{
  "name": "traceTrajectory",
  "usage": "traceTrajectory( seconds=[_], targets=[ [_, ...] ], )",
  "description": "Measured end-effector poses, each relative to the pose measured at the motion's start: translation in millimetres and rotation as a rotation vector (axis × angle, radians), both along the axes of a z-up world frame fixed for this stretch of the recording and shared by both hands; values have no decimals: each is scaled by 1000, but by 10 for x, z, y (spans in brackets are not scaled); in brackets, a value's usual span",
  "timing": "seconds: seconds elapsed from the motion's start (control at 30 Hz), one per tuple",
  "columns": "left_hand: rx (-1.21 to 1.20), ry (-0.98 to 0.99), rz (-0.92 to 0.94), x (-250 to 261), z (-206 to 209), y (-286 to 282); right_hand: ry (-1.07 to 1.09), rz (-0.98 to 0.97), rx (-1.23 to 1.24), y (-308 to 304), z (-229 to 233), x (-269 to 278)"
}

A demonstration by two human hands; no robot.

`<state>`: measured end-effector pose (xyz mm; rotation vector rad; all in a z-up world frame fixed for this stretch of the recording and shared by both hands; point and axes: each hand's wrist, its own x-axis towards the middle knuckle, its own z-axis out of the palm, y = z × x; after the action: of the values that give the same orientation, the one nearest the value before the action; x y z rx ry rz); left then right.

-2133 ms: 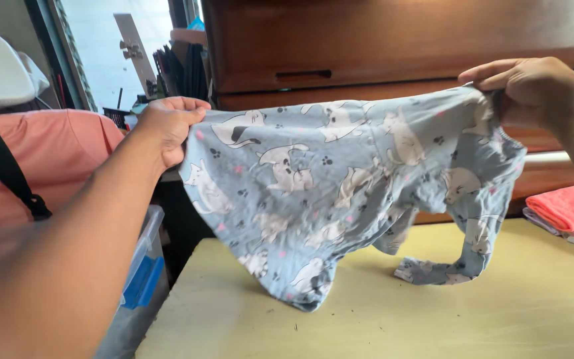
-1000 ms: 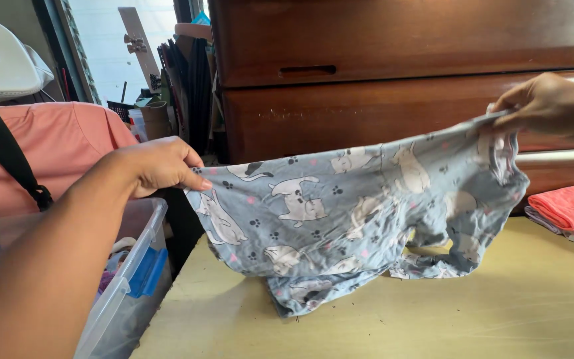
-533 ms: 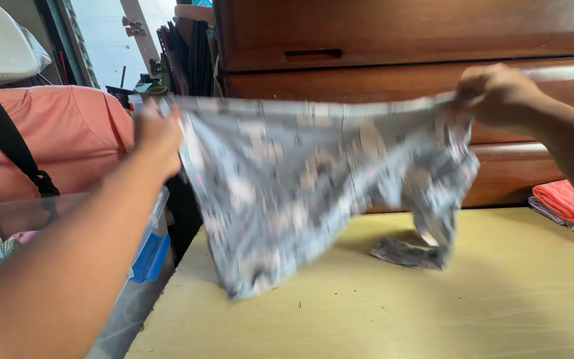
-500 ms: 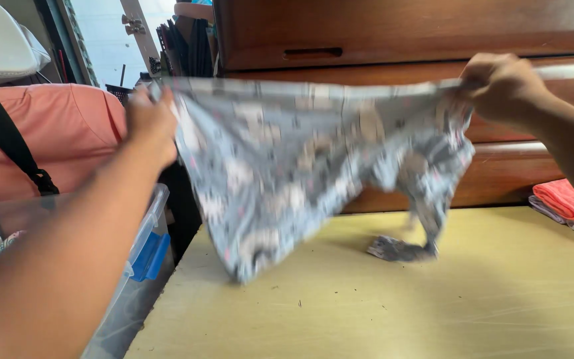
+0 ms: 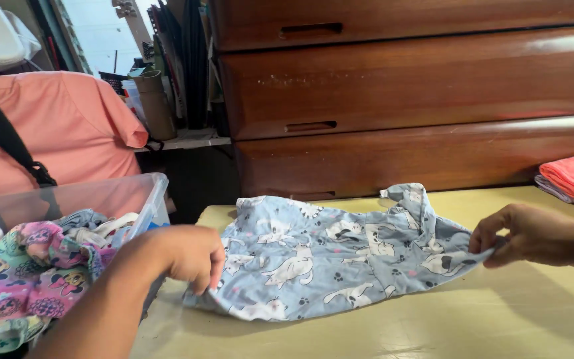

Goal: The person picks up several items of clothing from a plastic bin and folds them on a table, including a pair of patterned shorts, a patterned top, and a white one-piece garment, placing each folded item onto a stack.

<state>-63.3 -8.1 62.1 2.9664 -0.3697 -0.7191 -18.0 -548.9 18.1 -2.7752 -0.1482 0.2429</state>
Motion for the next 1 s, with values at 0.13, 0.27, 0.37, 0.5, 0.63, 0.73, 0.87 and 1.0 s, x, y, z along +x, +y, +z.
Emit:
traceTrajectory(
  seconds=[0.13,0.27,0.37,0.5,0.63,0.73,0.87,1.0],
  targets=[
    [249,104,89,-115,59,-192,127,122,-24,-112,-14,-40],
    [183,179,231,-15,73,-201,182,77,-90,90,244,-80],
    [29,-35,108,161,-158,-247,-62,-146,-312,433,343,-124],
    [-278,-457,6,145,-646,-447,-126,-66,-108,709,79,-46],
    [-127,-327,53,20,-852,-579,-254,-124,-117,762,-279,39],
    [-75,-349,65,13,-851,-578,-251,-223,41,665,-384,97],
    [-93,-342,111,33,-804,-596,-158,-306,543,519,-472,206],
    [-207,-451,145,162,-824,-729,-252,-258,725,530,-387,260]
  ],
)
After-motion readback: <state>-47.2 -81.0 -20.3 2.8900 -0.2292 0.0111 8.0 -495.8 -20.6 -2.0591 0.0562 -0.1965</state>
